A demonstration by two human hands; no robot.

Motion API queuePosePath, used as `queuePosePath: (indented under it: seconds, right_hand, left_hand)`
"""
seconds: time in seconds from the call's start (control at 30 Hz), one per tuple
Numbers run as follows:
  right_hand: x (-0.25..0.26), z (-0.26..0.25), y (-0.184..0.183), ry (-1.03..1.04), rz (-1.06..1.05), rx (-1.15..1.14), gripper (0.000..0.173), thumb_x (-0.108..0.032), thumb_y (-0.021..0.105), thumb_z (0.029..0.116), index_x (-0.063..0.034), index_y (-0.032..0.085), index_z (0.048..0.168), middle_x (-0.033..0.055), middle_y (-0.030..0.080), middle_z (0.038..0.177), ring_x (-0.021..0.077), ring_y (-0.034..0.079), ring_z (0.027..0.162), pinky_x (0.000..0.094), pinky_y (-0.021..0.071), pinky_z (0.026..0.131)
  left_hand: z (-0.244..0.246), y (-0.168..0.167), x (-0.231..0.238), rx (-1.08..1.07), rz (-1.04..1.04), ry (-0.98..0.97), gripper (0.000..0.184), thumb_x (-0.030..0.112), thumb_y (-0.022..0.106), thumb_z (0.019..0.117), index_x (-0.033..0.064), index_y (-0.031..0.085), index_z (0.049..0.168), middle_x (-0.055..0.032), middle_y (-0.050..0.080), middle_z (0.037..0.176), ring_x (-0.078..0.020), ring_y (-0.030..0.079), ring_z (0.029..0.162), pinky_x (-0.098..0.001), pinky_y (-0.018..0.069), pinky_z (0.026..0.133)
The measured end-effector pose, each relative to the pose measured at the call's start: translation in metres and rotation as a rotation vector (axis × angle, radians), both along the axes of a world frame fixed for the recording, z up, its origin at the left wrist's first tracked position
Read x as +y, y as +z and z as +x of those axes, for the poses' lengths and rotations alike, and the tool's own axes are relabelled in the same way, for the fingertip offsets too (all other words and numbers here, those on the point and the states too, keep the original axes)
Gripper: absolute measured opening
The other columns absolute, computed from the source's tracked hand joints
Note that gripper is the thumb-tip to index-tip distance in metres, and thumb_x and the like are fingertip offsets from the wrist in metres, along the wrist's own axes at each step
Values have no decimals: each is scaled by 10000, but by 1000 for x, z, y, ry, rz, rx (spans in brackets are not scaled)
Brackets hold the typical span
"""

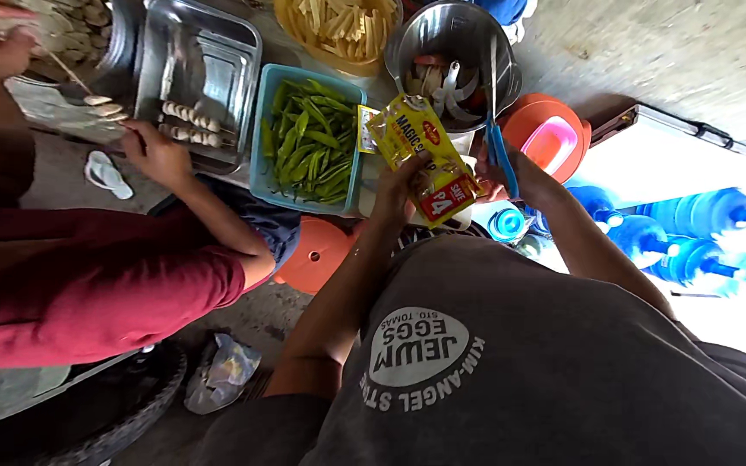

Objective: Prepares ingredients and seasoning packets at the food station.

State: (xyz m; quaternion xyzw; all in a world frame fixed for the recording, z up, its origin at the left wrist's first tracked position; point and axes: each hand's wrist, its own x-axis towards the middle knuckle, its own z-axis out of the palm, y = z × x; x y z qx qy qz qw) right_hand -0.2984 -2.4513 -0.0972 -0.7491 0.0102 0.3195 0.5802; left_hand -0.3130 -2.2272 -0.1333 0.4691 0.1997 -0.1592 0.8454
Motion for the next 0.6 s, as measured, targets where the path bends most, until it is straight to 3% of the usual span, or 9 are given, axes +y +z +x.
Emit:
queuePosePath:
  seconds: [0.03, 0.1, 0.2, 0.23, 0.33, 0.43, 0.5, 0.6]
  right_hand:
    - [-8, -3, -6, 52, -73, 12, 418, -282, 619, 1011, 2, 485, 1287, 80, 596, 1032, 123, 622, 843, 328, 571, 741]
    - [-21, -14, -12, 206, -246, -9, 358, -288, 578, 1044, 23, 542, 1219, 51, 579, 917, 88, 550, 766, 290, 494, 713]
    - [-35, -32, -18, 406, -360, 53, 433, -338, 602, 1033, 60, 585, 1204, 155, 642, 929, 235, 609, 828, 457, 515, 795]
    - [-37, -38, -19, 452, -368, 76, 451, -364, 612, 1027, 57, 595, 1188, 159, 646, 922, 249, 620, 825, 473, 520, 796]
    - [-38, -50, -17, 518, -345, 116, 435, -382, 627, 1019, 40, 631, 1122, 133, 645, 862, 224, 618, 767, 449, 521, 756]
    - [-35, -54, -17, 515, -324, 133, 393, -382, 600, 1033, 8, 643, 1039, 56, 628, 768, 141, 593, 676, 361, 507, 681]
    - [-30, -53, -16, 482, -312, 148, 370, -357, 600, 1037, 9, 648, 1025, 40, 619, 753, 112, 586, 655, 319, 505, 665]
    - [-23, -50, -16, 412, -300, 130, 403, -393, 613, 1024, 7, 659, 1028, 37, 628, 738, 113, 600, 634, 324, 524, 660]
  left_hand:
    - [3, -7, 4, -2, -5, 9, 86, 97, 563, 1019, 58, 605, 1084, -9, 705, 855, -86, 692, 763, -265, 603, 735]
    - [9, -20, 11, -5, -36, 11, 90, 136, 544, 1027, 85, 607, 1064, 10, 667, 821, -64, 653, 715, -244, 585, 704]
    - [18, -25, 16, 56, -76, 62, 103, 148, 522, 1042, 102, 613, 1034, 14, 652, 795, -64, 648, 695, -246, 590, 693]
    - [20, -24, 17, 73, -92, 84, 108, 141, 519, 1044, 99, 618, 1032, 3, 667, 808, -75, 669, 717, -258, 601, 709]
    - [28, -29, 17, 55, -125, 109, 108, 148, 523, 1048, 99, 618, 1033, -5, 679, 825, -85, 685, 746, -269, 607, 729]
    - [34, -32, 16, 50, -38, 102, 62, 126, 569, 1025, 91, 602, 1063, -5, 676, 826, -88, 674, 724, -265, 601, 715]
    - [34, -29, 14, 44, -8, 77, 119, 103, 587, 1013, 72, 575, 1128, -29, 698, 882, -115, 703, 786, -297, 613, 760]
    - [32, -26, 6, 34, -11, 34, 137, 73, 592, 1003, 75, 555, 1135, -29, 702, 885, -111, 708, 771, -286, 617, 739]
